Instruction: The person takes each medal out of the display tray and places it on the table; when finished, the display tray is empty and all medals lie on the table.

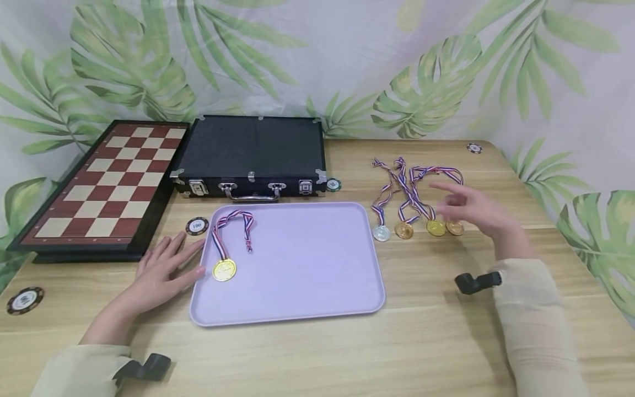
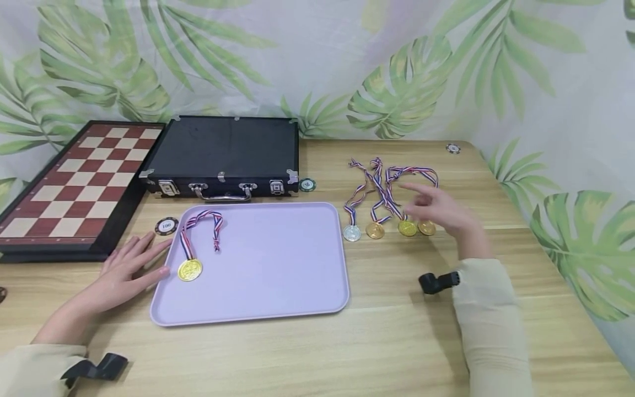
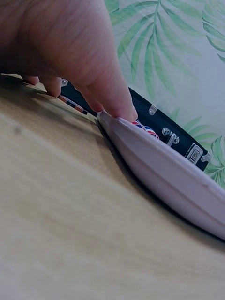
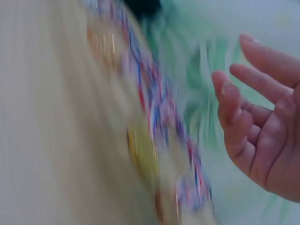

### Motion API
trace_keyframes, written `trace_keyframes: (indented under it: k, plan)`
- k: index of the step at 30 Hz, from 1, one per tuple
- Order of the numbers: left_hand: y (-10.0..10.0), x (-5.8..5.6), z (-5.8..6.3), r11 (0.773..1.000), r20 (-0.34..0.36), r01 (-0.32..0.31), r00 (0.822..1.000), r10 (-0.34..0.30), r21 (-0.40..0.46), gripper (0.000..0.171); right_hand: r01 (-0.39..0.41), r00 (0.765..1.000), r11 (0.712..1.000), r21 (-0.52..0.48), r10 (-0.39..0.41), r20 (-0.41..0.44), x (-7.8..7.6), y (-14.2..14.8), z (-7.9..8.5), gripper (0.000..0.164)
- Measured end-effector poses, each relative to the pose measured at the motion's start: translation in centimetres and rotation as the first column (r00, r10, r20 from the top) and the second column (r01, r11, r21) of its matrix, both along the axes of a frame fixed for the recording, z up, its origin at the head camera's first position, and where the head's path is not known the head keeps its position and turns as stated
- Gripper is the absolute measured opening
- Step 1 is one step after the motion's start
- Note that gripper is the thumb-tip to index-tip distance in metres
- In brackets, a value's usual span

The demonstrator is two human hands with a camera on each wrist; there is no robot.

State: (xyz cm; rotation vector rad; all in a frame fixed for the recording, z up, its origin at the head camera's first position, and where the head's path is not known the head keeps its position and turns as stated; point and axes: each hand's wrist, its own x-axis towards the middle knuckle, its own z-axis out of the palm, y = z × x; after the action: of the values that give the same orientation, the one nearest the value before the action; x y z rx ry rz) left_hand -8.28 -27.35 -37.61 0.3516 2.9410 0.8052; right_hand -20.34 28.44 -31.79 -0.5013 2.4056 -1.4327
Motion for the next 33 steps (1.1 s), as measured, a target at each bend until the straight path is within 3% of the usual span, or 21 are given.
trace_keyframes:
  k: [3,7,12,18,26,29,33]
  plan:
    - [0.0,0.0,0.0,1.000,0.000,-0.001,1.000,0.001,0.000,0.061,-0.095,0.994,0.990,-0.100,0.090,-0.055,-0.4,-4.2,0.9,0.054]
    - [-0.1,0.1,-0.1,1.000,0.007,-0.007,1.000,0.007,0.000,0.062,-0.221,0.975,0.953,-0.206,0.215,-0.052,-0.4,-10.4,1.7,0.053]
    - [-0.1,0.1,-0.1,1.000,0.009,-0.011,1.000,0.011,-0.004,0.062,-0.357,0.933,0.903,-0.238,0.359,-0.038,0.7,-18.3,1.9,0.051]
    - [0.0,0.0,0.0,1.000,0.002,-0.006,1.000,0.006,-0.006,0.061,-0.452,0.891,0.881,-0.142,0.452,-0.035,2.7,-25.6,1.1,0.048]
    - [0.0,-0.1,0.2,1.000,0.023,-0.009,1.000,0.009,-0.029,0.062,-0.471,0.877,0.876,-0.103,0.478,0.053,4.4,-31.8,-1.3,0.047]
    - [0.0,-0.1,0.2,1.000,0.026,-0.007,1.000,0.008,-0.027,0.062,-0.489,0.871,0.872,-0.030,0.490,0.044,4.9,-33.2,-2.1,0.048]
    - [0.0,-0.1,0.0,1.000,0.017,-0.002,1.000,0.003,-0.023,0.062,-0.474,0.877,0.875,0.099,0.479,-0.035,5.3,-34.4,-3.5,0.048]
